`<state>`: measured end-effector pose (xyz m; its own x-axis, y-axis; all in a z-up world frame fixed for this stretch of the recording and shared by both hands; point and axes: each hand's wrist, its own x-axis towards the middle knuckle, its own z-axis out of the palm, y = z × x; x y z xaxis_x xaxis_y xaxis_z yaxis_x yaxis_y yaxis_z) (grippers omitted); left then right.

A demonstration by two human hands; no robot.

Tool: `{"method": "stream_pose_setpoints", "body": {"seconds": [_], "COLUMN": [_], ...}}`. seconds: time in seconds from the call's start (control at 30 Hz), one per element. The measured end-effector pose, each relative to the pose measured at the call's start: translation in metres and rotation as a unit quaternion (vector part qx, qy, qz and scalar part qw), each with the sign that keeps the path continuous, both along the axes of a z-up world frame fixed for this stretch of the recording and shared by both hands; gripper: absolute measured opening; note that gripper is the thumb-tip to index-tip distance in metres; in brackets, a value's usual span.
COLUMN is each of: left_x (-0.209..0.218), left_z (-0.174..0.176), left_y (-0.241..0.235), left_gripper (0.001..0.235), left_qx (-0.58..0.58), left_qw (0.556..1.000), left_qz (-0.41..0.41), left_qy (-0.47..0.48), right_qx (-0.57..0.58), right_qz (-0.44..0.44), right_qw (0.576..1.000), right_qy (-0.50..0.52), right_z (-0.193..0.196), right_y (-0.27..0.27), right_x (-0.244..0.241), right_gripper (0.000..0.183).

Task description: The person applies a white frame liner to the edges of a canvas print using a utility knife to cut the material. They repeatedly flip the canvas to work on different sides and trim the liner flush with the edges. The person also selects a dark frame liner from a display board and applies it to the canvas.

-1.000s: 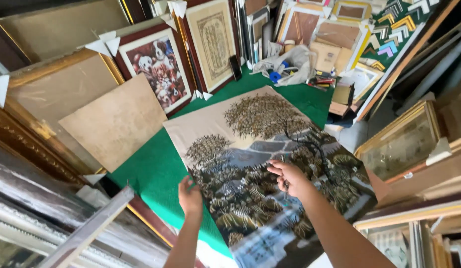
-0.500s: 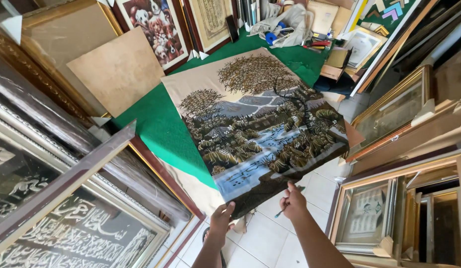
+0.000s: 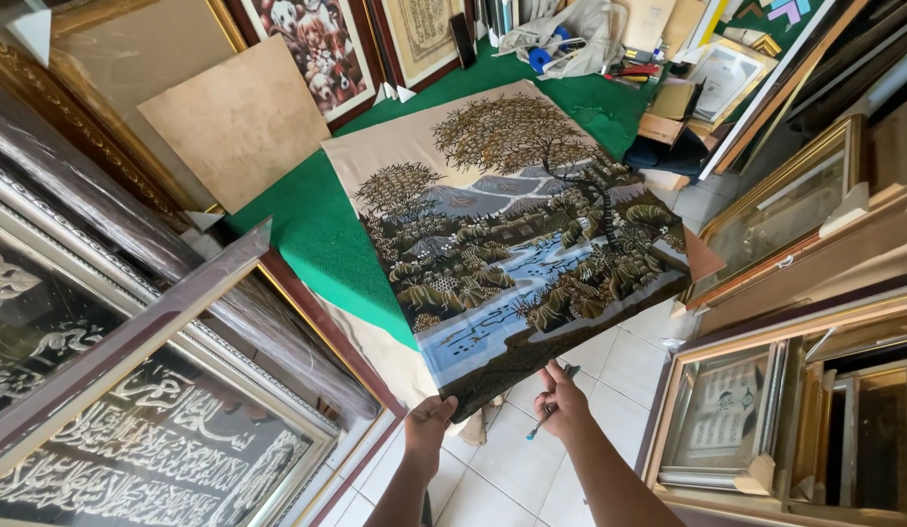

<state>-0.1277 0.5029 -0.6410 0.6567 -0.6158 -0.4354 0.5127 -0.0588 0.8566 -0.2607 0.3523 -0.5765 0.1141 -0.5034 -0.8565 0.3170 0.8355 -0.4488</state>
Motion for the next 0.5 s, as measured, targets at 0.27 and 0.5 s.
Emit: {"method": "stream_pose_setpoints", "body": {"seconds": [0.27, 0.5], "left_x": [0.003, 0.030], "left_z": [-0.003, 0.081], "left_y": [0.012, 0.010], "left_gripper": [0.042, 0.030], "left_qx": [-0.109, -0.180], "left_qw": [0.991, 0.980], "left_qz": [0.019, 0.056], "left_qy": [0.071, 0.068], "right_qx": [-0.047, -0.203], "right_qz": [-0.015, 0.024], "right_qw": [0.997, 0.972], "right_qy": [-0.064, -0.117], "right_z": [-0.005, 0.057], "right_y": [-0.022, -0.028], "right_x": [-0.008, -0.001], "right_gripper": [0.036, 0.030]}}
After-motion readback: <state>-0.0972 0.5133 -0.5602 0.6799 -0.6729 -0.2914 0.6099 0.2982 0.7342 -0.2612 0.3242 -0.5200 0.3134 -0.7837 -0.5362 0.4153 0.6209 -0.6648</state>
